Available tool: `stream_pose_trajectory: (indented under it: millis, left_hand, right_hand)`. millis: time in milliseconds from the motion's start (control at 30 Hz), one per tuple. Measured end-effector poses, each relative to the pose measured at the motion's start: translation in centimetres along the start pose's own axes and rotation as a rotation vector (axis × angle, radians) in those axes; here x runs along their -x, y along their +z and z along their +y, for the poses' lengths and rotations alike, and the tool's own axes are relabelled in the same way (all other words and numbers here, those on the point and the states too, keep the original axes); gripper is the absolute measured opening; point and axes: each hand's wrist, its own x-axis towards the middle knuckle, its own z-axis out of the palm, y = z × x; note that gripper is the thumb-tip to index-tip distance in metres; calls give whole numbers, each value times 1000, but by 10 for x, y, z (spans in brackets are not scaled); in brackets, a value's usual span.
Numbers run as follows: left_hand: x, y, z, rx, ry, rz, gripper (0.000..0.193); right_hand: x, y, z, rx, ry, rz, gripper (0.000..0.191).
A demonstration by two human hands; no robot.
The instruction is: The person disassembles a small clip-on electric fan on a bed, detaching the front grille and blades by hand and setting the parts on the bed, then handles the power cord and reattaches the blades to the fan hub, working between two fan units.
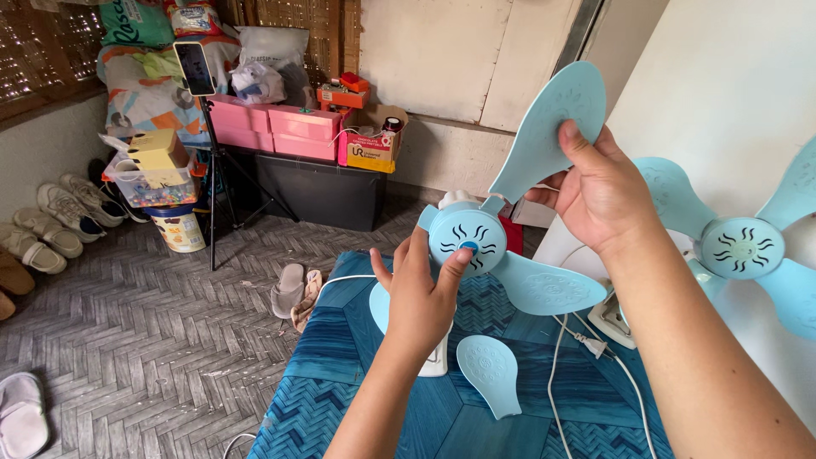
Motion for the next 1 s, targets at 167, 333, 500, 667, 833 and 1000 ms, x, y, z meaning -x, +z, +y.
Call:
stream_pose_trajectory:
  millis: [167,333,500,667,833,1000]
  left_hand:
    - [0,2,-1,-1,12,14,77]
    - [1,3,0,-18,2,4,76]
    - [1,2,2,-30,-9,20,77]
    - [1,0,5,5,-19,13,75]
    - [1,1,6,-4,15,37,73]
    - [1,1,2,15,21,32,74]
  right_hand:
    - [3,-1,2,16,20,27,44]
    - [6,2,4,8,3,14,48]
    - [7,11,4,83,-17,19,52]
    - [15,18,6,53,-17,35,58]
    - [10,21,9,-85,-52,163,61]
    - [-23,23,15,-93,-119,601,67]
